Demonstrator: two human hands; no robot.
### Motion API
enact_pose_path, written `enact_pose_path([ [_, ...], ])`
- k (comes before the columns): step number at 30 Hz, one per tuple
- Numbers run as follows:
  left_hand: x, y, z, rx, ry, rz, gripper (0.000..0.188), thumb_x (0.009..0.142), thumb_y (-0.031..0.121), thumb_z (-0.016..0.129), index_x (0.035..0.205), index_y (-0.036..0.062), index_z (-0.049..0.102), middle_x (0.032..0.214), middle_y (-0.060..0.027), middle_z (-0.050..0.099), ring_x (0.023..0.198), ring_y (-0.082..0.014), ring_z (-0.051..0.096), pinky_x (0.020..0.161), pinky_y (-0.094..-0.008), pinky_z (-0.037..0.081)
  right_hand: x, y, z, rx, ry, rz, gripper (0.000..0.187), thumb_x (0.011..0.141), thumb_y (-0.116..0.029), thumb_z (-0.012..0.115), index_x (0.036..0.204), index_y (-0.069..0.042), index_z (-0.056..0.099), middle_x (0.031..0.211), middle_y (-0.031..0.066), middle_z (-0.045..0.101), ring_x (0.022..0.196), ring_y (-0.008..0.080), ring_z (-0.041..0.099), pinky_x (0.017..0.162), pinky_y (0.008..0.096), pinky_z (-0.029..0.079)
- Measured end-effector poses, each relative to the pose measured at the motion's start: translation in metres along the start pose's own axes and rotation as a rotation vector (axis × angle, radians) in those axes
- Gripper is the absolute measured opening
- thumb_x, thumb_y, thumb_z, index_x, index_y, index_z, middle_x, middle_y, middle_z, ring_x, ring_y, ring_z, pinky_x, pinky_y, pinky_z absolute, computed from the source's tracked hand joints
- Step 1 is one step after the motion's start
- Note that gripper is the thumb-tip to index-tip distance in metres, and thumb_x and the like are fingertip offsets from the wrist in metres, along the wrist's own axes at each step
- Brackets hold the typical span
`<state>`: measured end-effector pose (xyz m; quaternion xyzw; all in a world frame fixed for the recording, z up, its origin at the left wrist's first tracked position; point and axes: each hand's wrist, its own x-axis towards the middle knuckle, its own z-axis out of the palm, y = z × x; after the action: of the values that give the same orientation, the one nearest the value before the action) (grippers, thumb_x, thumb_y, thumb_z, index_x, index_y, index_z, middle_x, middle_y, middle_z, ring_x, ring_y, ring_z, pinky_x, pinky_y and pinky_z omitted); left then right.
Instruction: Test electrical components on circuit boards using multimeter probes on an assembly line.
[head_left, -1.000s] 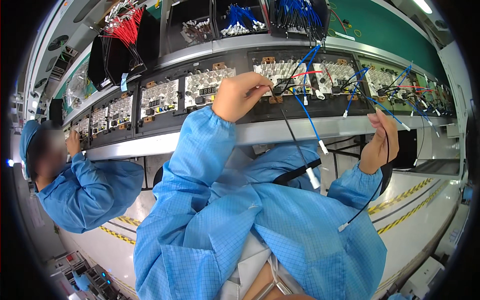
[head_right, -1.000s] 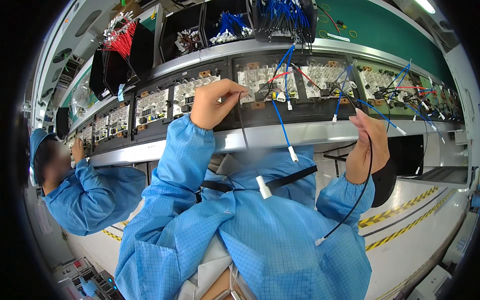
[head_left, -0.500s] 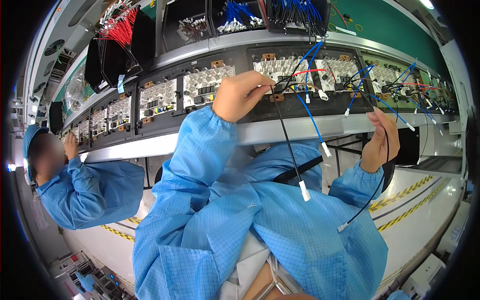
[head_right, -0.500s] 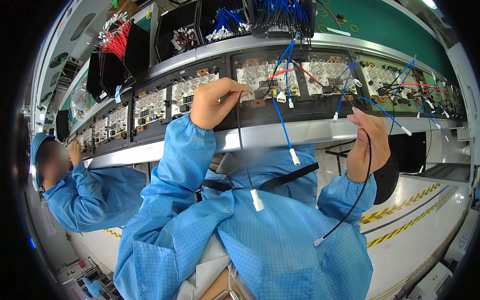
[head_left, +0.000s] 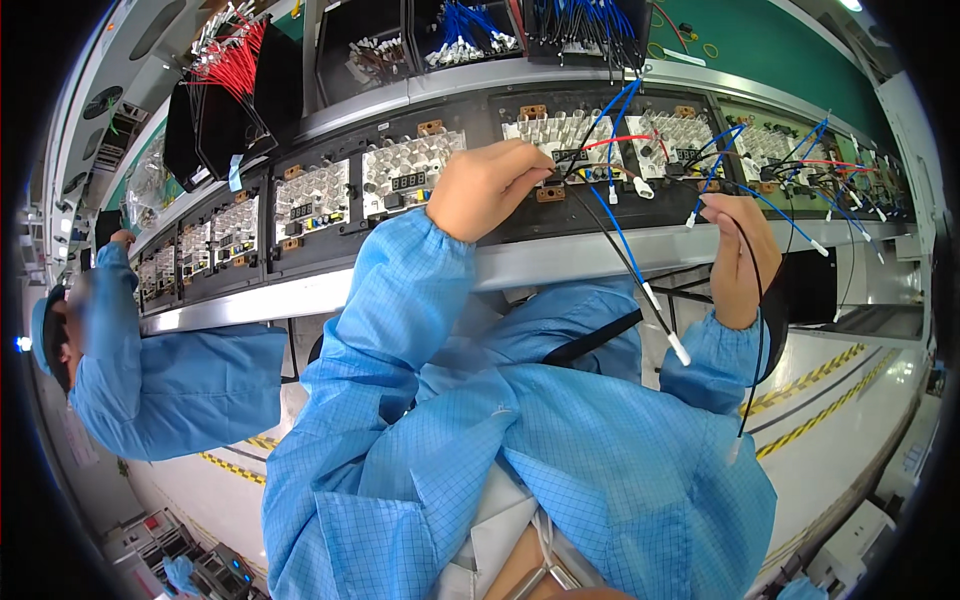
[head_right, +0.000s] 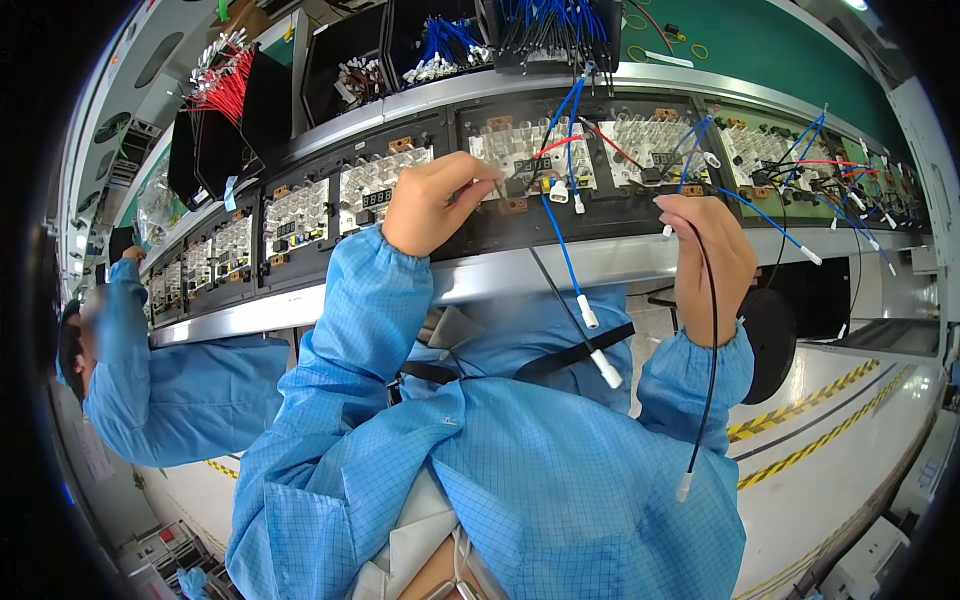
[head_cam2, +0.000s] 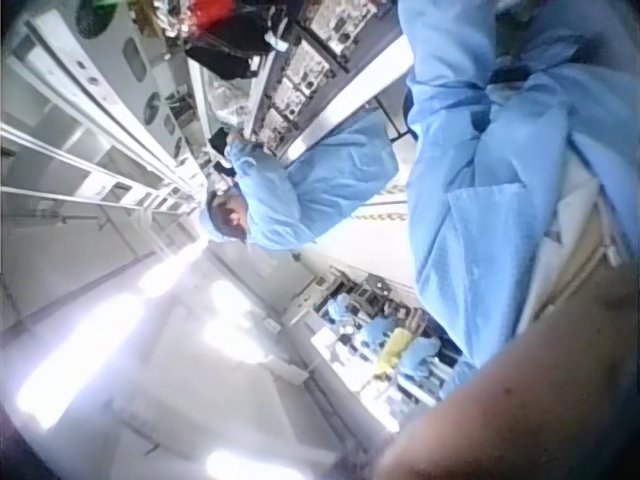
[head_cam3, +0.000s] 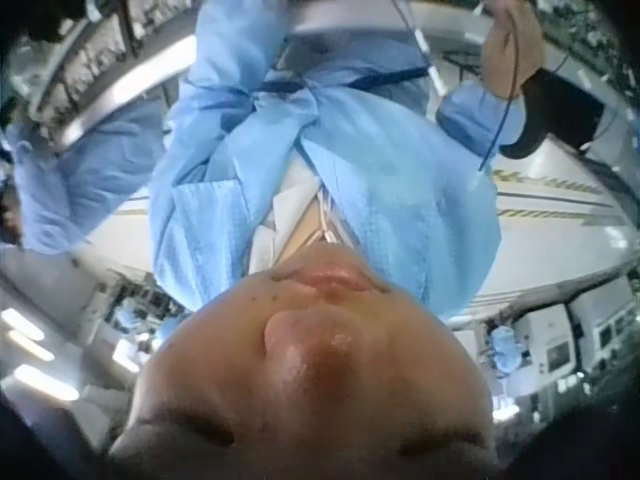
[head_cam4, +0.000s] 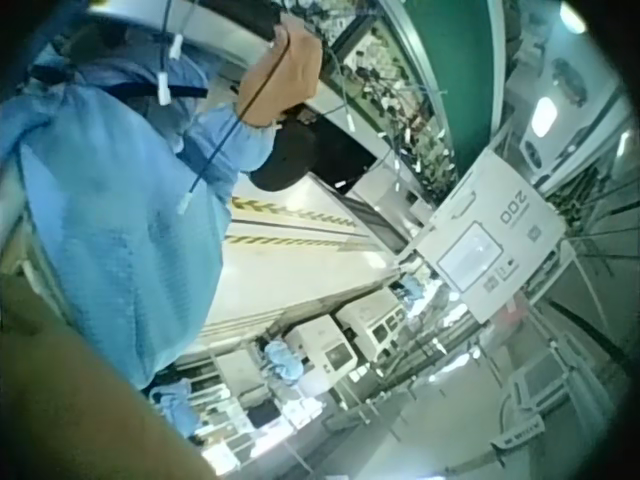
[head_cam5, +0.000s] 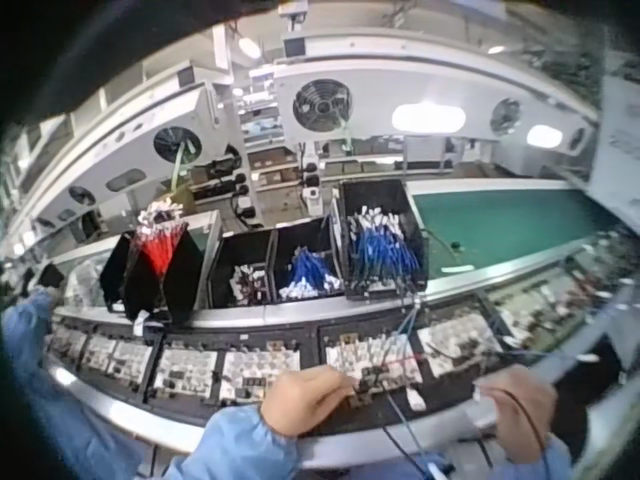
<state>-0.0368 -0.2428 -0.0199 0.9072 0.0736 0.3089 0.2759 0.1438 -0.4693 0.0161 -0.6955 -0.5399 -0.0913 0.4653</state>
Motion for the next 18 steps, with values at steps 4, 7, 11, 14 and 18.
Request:
enact_pose_path([
  [4, -0.004, 0.002, 0.002, 0.008, -0.003, 0.028, 0.011, 0.079, 0.002, 0.067, 0.089, 0.0048, 0.064, 0.082, -0.0091, 0.064, 0.07, -0.0257, 0.064, 0.059, -0.0322, 0.051, 0.006, -0.001, 0.005, -0.027, 0.012, 0.179, 0.012, 0.09, -0.001, 0.054, 0.098, -0.001, 0.064, 0.081, 0.009, 0.063, 0.067, 0.0158, 0.06, 0.061, 0.0256, 0.046],
  [7, -0.007, 0.001, 0.002, 0.001, 0.014, 0.037, 0.009, 0.08, 0.007, 0.067, 0.089, 0.0068, 0.063, 0.08, -0.0079, 0.063, 0.072, -0.0279, 0.064, 0.061, -0.0346, 0.051, 0.007, 0.0, 0.01, -0.042, 0.021, 0.271, 0.017, 0.094, -0.005, 0.049, 0.099, 0.001, 0.064, 0.083, 0.0076, 0.064, 0.064, 0.0107, 0.056, 0.061, 0.0229, 0.044],
  [11, -0.011, 0.002, 0.0, -0.022, 0.007, 0.053, 0.011, 0.08, 0.007, 0.067, 0.09, 0.008, 0.064, 0.082, -0.0067, 0.064, 0.073, -0.0273, 0.064, 0.061, -0.035, 0.052, 0.004, 0.005, 0.017, -0.063, -0.002, 0.373, 0.018, 0.095, -0.006, 0.048, 0.102, 0.0, 0.064, 0.082, 0.0073, 0.065, 0.061, 0.0097, 0.055, 0.058, 0.0225, 0.044],
  [14, -0.015, 0.007, -0.007, -0.009, -0.069, 0.006, 0.02, 0.076, -0.002, 0.069, 0.095, 0.0039, 0.066, 0.093, -0.0117, 0.067, 0.084, -0.0281, 0.067, 0.07, -0.0324, 0.055, 0.004, 0.011, 0.021, -0.054, -0.031, 0.366, 0.019, 0.095, -0.007, 0.048, 0.103, -0.001, 0.064, 0.083, 0.0071, 0.065, 0.06, 0.0089, 0.054, 0.056, 0.0225, 0.043],
  [18, -0.017, 0.019, -0.021, 0.016, -0.028, 0.04, 0.025, 0.074, 0.0, 0.072, 0.098, 0.0061, 0.068, 0.091, -0.0101, 0.067, 0.084, -0.0268, 0.067, 0.071, -0.0333, 0.055, 0.004, 0.015, 0.025, -0.106, -0.019, 0.324, 0.016, 0.094, -0.011, 0.052, 0.102, -0.006, 0.065, 0.082, 0.0067, 0.067, 0.055, 0.011, 0.056, 0.053, 0.0242, 0.044],
])
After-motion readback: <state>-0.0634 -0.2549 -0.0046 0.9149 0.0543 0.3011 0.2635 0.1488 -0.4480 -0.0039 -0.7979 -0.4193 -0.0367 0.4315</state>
